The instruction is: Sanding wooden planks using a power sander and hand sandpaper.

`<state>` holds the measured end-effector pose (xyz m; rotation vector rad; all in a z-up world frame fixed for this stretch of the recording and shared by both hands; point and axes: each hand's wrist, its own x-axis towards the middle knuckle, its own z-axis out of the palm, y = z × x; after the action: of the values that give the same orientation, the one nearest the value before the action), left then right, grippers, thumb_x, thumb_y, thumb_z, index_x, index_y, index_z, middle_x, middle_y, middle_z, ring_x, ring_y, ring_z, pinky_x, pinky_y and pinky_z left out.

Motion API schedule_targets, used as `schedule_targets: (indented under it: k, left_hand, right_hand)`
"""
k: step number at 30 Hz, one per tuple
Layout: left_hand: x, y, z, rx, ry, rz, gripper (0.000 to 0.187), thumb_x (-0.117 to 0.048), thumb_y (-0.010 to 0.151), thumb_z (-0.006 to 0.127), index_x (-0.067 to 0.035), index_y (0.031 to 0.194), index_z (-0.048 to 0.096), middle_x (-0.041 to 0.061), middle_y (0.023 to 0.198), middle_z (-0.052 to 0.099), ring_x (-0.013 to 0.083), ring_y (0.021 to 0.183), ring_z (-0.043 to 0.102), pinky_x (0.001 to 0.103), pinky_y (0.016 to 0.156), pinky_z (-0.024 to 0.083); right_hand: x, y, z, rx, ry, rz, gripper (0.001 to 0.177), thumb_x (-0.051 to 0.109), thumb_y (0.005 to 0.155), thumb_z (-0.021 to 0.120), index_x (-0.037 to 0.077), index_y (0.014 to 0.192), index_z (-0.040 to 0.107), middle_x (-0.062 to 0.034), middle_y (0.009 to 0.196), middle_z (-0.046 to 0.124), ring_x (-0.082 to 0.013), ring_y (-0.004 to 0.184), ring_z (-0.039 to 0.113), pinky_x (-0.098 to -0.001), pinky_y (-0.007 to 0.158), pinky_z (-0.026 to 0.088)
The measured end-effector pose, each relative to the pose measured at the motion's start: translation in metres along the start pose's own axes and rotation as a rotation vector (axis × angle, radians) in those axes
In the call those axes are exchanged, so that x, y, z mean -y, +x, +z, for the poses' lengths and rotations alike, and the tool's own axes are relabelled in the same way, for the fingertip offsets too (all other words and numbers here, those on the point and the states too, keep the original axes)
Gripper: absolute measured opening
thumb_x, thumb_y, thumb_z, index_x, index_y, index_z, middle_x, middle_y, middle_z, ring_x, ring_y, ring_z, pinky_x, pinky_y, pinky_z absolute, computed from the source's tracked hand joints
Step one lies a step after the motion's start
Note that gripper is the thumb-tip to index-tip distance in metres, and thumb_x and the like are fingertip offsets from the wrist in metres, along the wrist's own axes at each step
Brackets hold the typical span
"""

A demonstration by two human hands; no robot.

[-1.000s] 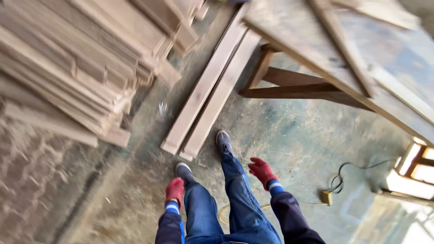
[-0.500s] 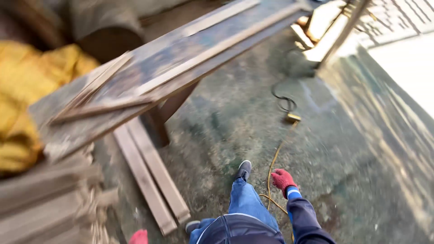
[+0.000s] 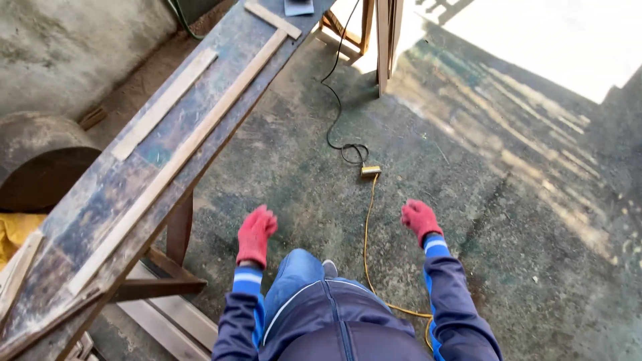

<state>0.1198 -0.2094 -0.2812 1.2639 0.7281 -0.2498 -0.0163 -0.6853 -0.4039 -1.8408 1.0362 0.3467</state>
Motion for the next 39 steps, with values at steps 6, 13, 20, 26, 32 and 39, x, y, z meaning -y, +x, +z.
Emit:
schedule_targets:
  k: [6,13,20,26,32,39]
  left_hand:
    - [-0.150,0.015,0.208,0.275,-0.079,0.197,0.031,-0.004,0.091,0.078,-0.005,0.121,0.072,0.022,0.099,0.077,0.0294,0.083,0.079,0.047,0.079,0.068]
    - [-0.249,0.074,0.384,0.648,-0.209,0.130,0.044,-0.003,0.094,0.070,-0.009,0.137,0.061,0.024,0.103,0.077,0.0359,0.085,0.078,0.052,0.082,0.067]
    - [-0.315,0.142,0.490,0.646,-0.247,-0.040,0.081,-0.017,0.093,0.074,-0.025,0.160,0.029,0.017,0.130,0.068,0.0314,0.104,0.072,0.051,0.091,0.063]
    - [-0.376,0.196,0.558,0.603,0.001,0.055,0.069,-0.024,0.089,0.081,-0.024,0.152,0.053,0.004,0.145,0.064,0.0162,0.127,0.062,0.036,0.108,0.050]
    - [-0.416,0.256,0.621,0.485,-0.106,0.001,0.069,-0.017,0.092,0.074,-0.021,0.156,0.047,0.010,0.144,0.064,0.0215,0.126,0.063,0.042,0.113,0.046]
    - [-0.421,0.320,0.663,0.427,-0.209,-0.255,0.064,-0.007,0.090,0.064,-0.005,0.153,0.049,0.019,0.137,0.065,0.0298,0.117,0.064,0.039,0.100,0.052]
  right_hand:
    - [0.238,0.057,-0.072,-0.142,0.387,-0.246,0.029,0.022,0.092,0.072,0.004,0.114,0.074,-0.0195,0.087,0.073,-0.0242,0.070,0.074,-0.0374,0.068,0.066]
    - [0.487,0.165,-0.140,-0.282,0.465,-0.564,0.014,0.021,0.096,0.075,0.010,0.104,0.075,-0.0181,0.082,0.071,-0.0239,0.067,0.074,-0.0329,0.063,0.067]
    - [0.620,0.311,-0.167,-0.361,0.134,-0.626,0.042,0.030,0.095,0.077,0.009,0.131,0.066,-0.0148,0.096,0.074,-0.0207,0.078,0.074,-0.0403,0.077,0.063]
    - [0.760,0.403,-0.176,-0.392,-0.278,-0.523,0.060,0.039,0.104,0.071,0.015,0.153,0.047,-0.0276,0.146,0.053,-0.0466,0.133,0.054,-0.0594,0.111,0.047]
    - [0.856,0.531,-0.156,-0.493,-0.318,-0.390,0.114,0.081,0.095,0.071,0.009,0.163,0.015,-0.0295,0.144,0.057,-0.0488,0.131,0.059,-0.0647,0.108,0.047]
    - [0.864,0.677,-0.133,-0.583,-0.368,-0.277,0.136,0.092,0.090,0.072,-0.011,0.156,0.013,-0.0293,0.117,0.068,-0.0372,0.102,0.073,-0.0428,0.094,0.060]
